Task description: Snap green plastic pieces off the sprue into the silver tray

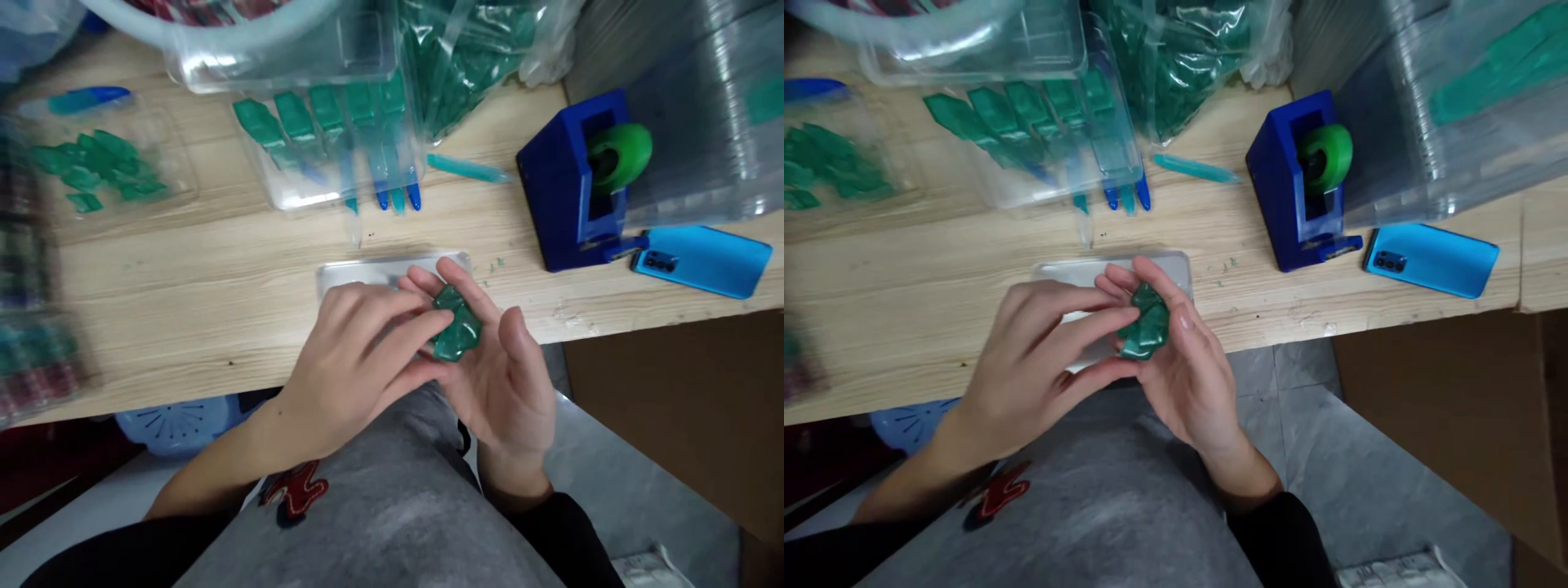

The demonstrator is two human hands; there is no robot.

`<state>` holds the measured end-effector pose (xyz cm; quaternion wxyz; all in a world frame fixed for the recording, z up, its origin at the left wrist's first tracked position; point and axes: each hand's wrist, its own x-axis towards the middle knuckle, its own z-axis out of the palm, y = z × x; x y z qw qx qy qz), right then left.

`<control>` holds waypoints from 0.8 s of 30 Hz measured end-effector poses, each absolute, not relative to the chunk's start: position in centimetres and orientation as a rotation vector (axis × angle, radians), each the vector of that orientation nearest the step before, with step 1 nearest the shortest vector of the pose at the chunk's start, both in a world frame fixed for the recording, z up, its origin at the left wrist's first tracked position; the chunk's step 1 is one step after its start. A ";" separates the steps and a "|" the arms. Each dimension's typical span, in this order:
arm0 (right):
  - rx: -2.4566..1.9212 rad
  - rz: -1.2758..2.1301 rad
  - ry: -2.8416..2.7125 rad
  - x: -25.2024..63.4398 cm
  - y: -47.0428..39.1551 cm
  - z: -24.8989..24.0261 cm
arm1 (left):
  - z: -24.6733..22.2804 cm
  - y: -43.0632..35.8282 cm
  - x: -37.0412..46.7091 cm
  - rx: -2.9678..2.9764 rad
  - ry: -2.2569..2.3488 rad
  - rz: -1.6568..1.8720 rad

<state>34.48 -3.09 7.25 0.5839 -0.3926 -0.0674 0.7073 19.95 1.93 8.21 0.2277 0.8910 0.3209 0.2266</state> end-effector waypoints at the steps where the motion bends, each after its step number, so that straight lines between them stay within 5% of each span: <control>1: -0.908 1.646 -0.169 34.4 -3.2 7.3 | 8.2 1.9 20.2 2.446 0.896 0.609; 19: -0.997 1.619 -0.215 33.8 -3.3 7.3 | 8.7 2.4 21.0 2.525 0.870 0.551; 24: -0.977 1.609 -0.160 34.2 -3.1 7.1 | 8.5 2.4 20.5 2.032 0.892 0.712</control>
